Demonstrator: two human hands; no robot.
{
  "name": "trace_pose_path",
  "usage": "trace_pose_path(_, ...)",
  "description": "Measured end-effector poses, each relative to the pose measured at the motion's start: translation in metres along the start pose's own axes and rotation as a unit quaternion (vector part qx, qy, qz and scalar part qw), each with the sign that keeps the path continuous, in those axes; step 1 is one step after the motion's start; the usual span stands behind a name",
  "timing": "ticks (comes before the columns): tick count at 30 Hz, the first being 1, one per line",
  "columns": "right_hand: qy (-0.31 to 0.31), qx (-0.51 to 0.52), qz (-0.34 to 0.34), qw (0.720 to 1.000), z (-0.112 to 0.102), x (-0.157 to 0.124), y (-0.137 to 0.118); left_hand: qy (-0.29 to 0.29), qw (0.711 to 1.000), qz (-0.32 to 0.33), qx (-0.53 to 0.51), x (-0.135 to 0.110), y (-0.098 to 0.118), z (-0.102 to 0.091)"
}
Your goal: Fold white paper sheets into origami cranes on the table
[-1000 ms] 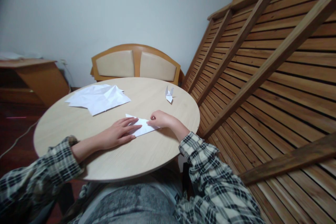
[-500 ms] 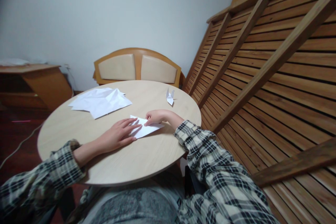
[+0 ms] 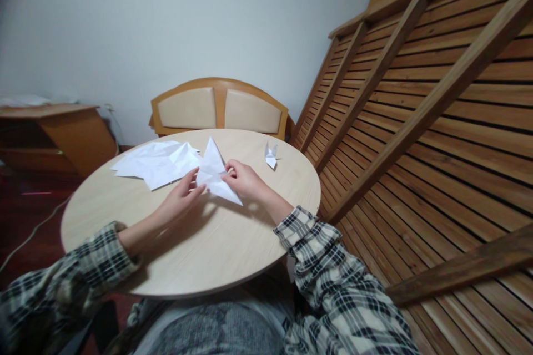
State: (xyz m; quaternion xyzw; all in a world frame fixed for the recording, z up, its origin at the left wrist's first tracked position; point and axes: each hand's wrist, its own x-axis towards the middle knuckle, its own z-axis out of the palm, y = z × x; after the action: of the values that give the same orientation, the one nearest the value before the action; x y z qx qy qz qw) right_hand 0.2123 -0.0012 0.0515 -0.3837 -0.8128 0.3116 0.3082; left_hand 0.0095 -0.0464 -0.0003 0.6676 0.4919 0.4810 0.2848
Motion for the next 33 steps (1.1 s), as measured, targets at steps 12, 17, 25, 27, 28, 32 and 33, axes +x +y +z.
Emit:
trace_pose_path(12,0.115,-0.210,-0.059,0.969,0.030,0.015,-0.005,0.070,0.949,-0.059,-0.300,0.026,0.024,0.032)
trace_pose_path(17,0.078,-0.226,-0.083,0.967,0.040,0.008,0.003,0.052,0.954,-0.040,-0.291,0.023,0.012,0.023)
trace_pose_path(25,0.050,-0.197,-0.114,0.973,0.042,0.009,0.011,0.026,0.961,-0.035,-0.272,0.024,0.018,0.016)
trace_pose_path(27,0.047,-0.183,-0.120,0.975,0.044,0.010,0.013,0.012,0.961,-0.047,-0.272,0.023,0.020,0.015)
trace_pose_path(28,0.047,-0.174,-0.124,0.976,0.044,0.011,0.014,0.007,0.961,-0.054,-0.272,0.022,0.021,0.015)
trace_pose_path(32,0.046,-0.123,-0.136,0.982,0.044,0.011,0.017,0.006,0.959,-0.077,-0.273,0.021,0.026,0.015)
trace_pose_path(33,0.041,-0.111,-0.138,0.983,0.043,0.011,0.017,0.010,0.958,-0.079,-0.275,0.021,0.026,0.015)
